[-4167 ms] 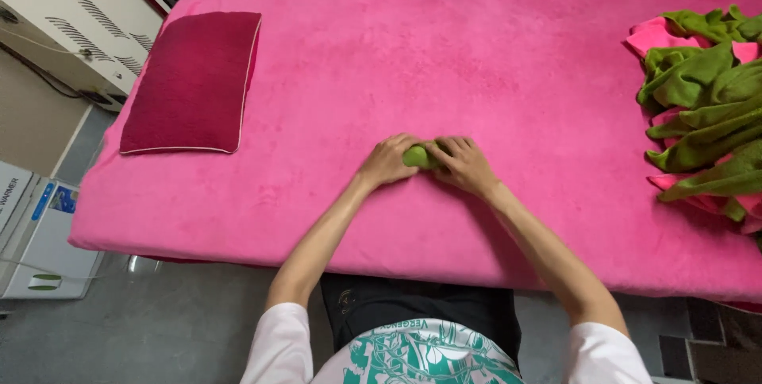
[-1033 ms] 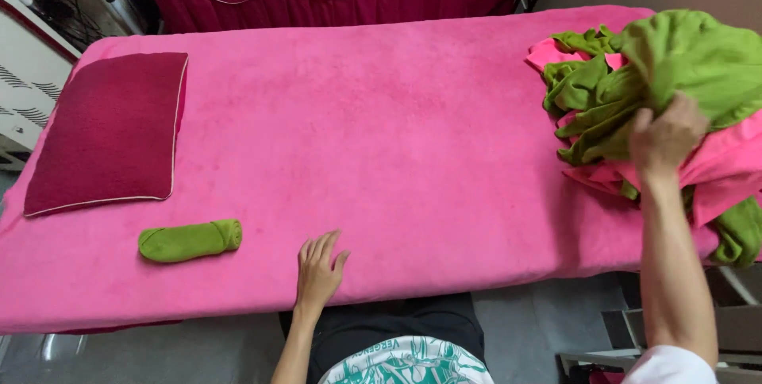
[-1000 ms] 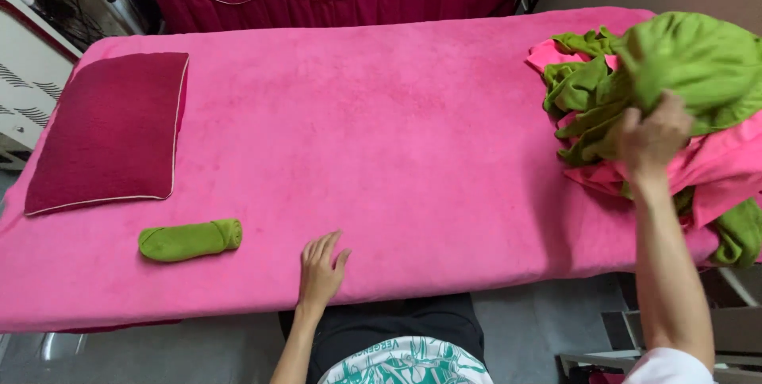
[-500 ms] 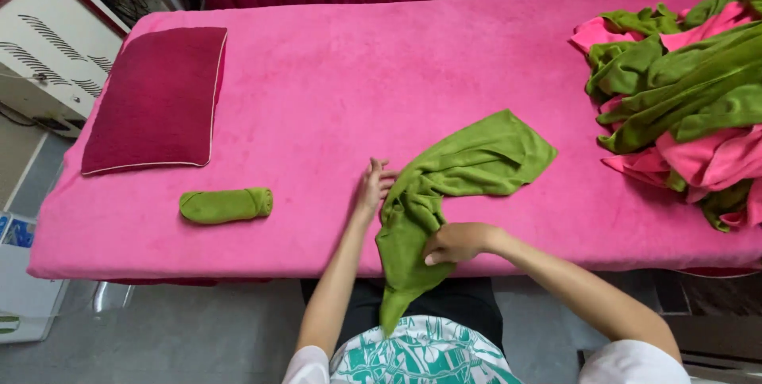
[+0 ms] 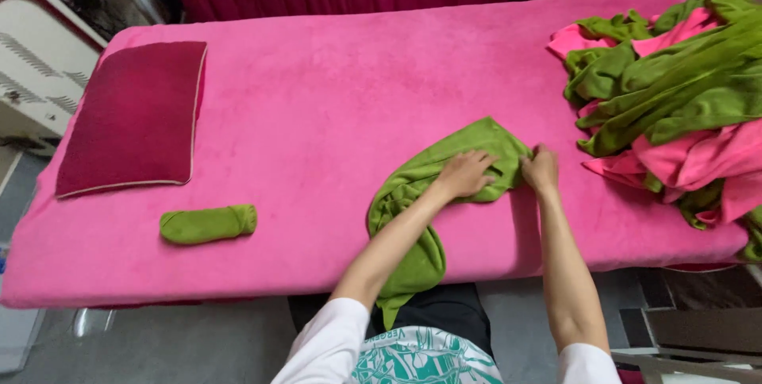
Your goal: Folding and rolling a green towel into a decorative shape on a massage table.
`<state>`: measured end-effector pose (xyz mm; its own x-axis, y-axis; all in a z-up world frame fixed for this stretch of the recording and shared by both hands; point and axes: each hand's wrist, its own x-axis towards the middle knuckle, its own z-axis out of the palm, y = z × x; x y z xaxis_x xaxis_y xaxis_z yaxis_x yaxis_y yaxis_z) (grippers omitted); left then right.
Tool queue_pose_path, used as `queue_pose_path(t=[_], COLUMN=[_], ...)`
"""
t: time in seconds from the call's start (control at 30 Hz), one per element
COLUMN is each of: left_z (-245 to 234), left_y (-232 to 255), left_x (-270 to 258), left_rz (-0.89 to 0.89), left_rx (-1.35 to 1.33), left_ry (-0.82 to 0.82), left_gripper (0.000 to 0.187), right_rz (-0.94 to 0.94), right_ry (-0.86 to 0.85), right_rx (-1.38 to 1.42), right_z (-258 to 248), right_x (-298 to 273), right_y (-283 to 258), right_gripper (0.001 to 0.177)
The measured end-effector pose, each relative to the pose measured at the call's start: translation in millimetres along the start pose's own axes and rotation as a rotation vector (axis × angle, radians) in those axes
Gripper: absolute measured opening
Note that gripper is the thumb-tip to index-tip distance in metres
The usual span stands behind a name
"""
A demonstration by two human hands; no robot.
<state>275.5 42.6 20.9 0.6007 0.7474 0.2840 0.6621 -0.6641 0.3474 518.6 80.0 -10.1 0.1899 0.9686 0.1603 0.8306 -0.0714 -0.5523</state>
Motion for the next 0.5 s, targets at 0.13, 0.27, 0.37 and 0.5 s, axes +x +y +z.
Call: queue_pose_path(t=[0.13,0.27,0.37,0.5], left_z=[50.1,-7.8,-61.4,-233.0], left_y=[-14.7,-31.9,-115.0,-183.4], left_x=[29.5,23.1,20.4,-10.0], left_rz=[0.019,-0.162,-0.483,-0.364], left_rx=[0.196,-0.169,-0.725,-0.947], left_ry=[0.095,0.093,0.205,0.615], left_gripper=[0.058,0.029,0.033,0.025], right_rz=[0.115,0.141,0.07,-0.143], right_ry=[-0.091,-0.072,0.002,0.161], right_rx=[0.166,0.517,0.753,0.727], right_z=[-1.9,-21.3,-56.9,-144.6], right_x=[6.0,3.4,15.4,45.3], right_y=[20.1,8.8,-6.3,-60.4], right_gripper=[0.049,0.027,0.028,0.023])
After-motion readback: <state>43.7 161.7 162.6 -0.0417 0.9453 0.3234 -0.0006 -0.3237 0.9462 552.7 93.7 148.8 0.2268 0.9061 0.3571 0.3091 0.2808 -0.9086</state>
